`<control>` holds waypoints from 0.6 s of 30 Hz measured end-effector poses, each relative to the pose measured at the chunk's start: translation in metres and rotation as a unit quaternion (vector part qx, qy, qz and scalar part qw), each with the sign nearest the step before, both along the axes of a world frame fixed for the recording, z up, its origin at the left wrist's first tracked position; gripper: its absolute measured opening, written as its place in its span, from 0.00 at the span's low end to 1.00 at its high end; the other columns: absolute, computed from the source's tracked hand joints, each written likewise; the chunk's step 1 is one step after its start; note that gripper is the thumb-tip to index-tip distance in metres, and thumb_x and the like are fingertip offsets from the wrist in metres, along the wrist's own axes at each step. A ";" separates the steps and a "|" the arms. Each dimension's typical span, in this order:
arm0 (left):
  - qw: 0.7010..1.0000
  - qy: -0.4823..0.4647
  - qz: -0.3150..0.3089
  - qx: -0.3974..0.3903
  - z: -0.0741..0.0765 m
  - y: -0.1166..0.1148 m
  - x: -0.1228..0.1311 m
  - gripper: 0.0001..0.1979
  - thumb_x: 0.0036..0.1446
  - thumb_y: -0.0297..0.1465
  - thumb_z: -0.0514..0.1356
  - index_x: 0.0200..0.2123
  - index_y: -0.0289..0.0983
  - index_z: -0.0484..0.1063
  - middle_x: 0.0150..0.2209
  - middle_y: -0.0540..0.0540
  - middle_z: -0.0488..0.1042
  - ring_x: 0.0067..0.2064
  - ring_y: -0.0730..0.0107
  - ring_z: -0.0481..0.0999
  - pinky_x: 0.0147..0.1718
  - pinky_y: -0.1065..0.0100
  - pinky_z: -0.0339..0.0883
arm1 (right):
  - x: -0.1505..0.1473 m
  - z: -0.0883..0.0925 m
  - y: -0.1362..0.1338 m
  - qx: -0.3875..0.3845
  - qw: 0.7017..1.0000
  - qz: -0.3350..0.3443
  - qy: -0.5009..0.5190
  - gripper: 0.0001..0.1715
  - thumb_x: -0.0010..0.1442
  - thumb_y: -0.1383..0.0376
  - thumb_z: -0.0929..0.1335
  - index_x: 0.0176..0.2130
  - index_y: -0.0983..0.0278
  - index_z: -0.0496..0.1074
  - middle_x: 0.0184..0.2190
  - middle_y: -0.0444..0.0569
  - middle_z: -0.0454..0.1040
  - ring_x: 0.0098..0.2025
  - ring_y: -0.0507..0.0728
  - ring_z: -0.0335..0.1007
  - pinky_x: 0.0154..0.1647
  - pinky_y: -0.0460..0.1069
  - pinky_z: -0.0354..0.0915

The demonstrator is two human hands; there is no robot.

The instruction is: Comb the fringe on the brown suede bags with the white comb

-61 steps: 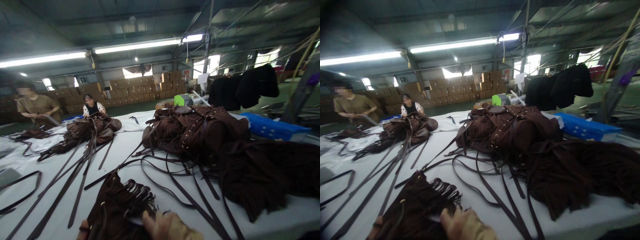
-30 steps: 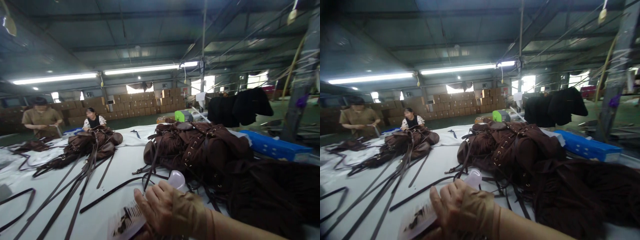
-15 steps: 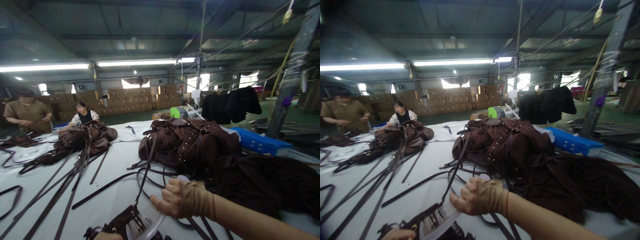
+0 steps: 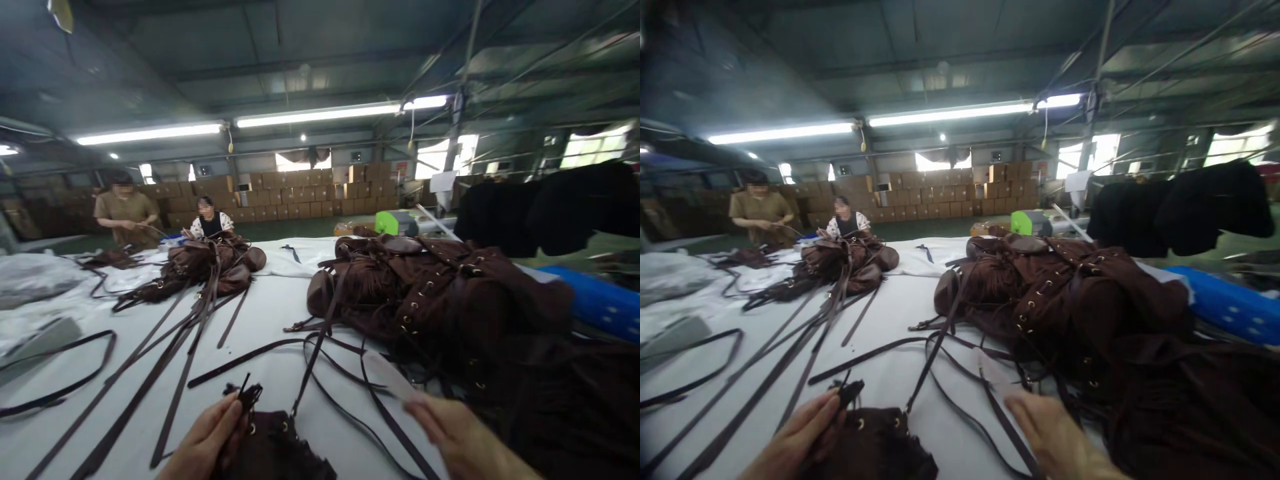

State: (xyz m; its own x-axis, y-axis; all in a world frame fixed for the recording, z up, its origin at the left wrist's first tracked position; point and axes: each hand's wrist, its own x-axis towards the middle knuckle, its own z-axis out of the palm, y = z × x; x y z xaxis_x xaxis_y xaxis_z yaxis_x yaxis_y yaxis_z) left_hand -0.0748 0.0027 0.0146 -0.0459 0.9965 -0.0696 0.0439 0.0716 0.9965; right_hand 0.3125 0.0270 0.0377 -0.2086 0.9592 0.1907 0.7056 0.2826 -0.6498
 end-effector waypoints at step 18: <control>0.907 0.335 -0.049 0.251 0.023 0.036 0.007 0.12 0.60 0.38 0.57 0.45 0.44 0.75 0.64 0.43 0.60 0.65 0.47 0.57 0.62 0.45 0.56 | -0.207 -0.025 0.006 -0.386 0.711 0.299 0.507 0.22 0.43 0.55 0.77 0.27 0.67 0.69 0.20 0.37 0.61 0.20 0.43 0.53 0.23 0.41 0.50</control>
